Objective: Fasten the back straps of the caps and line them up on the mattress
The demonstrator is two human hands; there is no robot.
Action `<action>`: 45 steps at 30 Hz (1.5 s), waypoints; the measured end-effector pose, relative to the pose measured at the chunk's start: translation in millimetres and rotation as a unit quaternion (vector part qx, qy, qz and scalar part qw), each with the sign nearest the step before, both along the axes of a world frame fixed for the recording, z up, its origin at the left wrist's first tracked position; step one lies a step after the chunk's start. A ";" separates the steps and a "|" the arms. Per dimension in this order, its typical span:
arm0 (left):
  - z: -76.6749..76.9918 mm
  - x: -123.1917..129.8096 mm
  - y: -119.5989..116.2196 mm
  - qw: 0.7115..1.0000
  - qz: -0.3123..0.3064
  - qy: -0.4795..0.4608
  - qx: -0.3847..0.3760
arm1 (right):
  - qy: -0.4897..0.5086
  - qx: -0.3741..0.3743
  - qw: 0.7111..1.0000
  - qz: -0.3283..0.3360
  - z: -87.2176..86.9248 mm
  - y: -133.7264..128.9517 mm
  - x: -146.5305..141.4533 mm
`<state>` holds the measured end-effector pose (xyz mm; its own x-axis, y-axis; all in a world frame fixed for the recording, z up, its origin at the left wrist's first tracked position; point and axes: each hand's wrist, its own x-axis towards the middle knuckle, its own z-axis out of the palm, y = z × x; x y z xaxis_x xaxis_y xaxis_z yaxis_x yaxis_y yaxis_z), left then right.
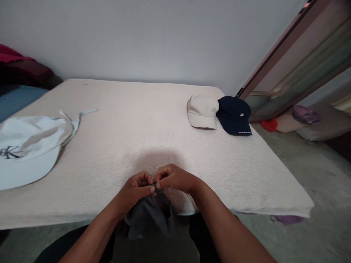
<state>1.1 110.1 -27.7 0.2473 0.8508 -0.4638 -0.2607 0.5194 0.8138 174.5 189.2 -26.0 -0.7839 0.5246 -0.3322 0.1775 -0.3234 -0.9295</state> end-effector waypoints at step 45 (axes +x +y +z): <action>4.1 3.9 2.4 0.995 -0.013 0.099 -0.011 | -0.007 0.078 0.997 0.004 -4.9 1.5 0.4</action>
<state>5.0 112.5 -23.5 0.1715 0.8345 -0.5236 -0.0834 0.5418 0.8363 174.8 190.7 -30.9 -0.7846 0.5641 -0.2573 0.1920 -0.1735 -0.9659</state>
